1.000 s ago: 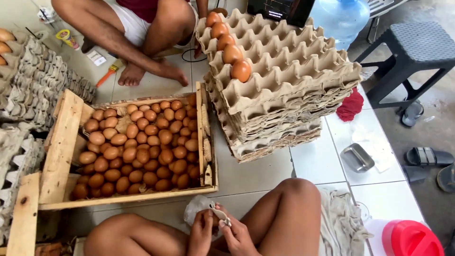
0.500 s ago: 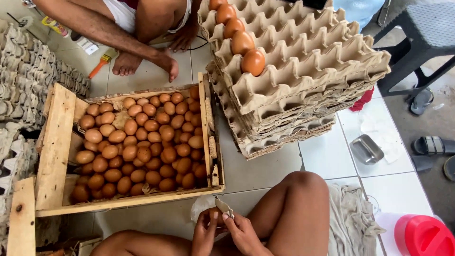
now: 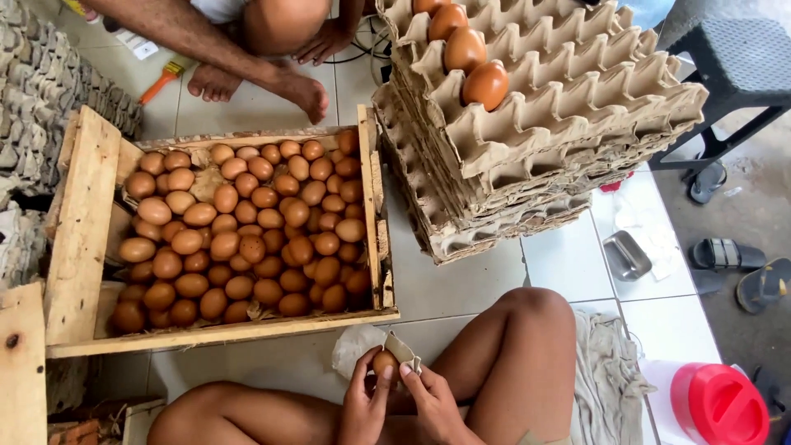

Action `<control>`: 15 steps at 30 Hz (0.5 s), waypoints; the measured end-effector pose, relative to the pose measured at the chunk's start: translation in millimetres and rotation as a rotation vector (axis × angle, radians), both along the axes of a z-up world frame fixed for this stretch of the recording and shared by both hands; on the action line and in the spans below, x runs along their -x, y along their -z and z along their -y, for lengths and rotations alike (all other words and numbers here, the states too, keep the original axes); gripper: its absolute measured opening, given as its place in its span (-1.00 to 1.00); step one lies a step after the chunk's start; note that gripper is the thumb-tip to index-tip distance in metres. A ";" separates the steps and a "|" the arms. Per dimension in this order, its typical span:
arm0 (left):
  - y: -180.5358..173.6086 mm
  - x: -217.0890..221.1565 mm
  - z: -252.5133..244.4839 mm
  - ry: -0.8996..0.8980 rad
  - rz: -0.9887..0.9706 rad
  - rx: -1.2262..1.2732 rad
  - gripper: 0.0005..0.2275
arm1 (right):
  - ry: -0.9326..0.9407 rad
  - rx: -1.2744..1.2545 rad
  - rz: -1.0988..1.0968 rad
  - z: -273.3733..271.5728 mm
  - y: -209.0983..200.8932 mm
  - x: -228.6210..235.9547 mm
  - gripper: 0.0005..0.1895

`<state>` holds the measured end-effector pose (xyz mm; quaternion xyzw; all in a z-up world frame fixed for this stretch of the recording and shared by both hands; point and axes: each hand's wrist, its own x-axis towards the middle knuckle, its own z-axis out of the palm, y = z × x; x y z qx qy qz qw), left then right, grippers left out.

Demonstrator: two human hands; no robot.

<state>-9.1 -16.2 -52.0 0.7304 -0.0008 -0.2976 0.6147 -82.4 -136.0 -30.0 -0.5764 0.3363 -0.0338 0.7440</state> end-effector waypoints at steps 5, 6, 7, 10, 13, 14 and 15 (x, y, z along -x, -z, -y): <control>-27.9 12.0 -24.1 0.132 -0.064 -0.104 -0.53 | 0.075 -0.132 -0.088 -21.3 -15.7 19.6 -0.75; -39.8 15.6 -27.1 0.155 -0.176 -0.050 -0.50 | 0.164 -0.208 -0.080 -28.4 -21.6 26.4 -0.76; -20.9 19.6 -30.3 0.157 -0.170 -0.050 -0.50 | 0.165 -0.208 -0.074 -29.0 -7.0 29.7 -0.76; 11.6 26.8 -32.6 0.227 0.190 -0.022 -0.56 | 0.250 -0.412 -0.036 -27.3 28.7 31.1 -0.69; 6.0 29.8 -22.6 0.277 -0.170 0.063 -0.52 | 0.168 -0.228 -0.073 -23.1 45.8 27.7 -0.68; 11.5 30.2 -19.9 0.229 -0.101 0.177 -0.52 | 0.163 -0.164 0.009 -23.7 50.2 29.3 -0.70; 16.5 30.6 -17.9 0.175 -0.029 0.290 -0.52 | 0.152 -0.100 0.091 -24.6 54.3 30.3 -0.73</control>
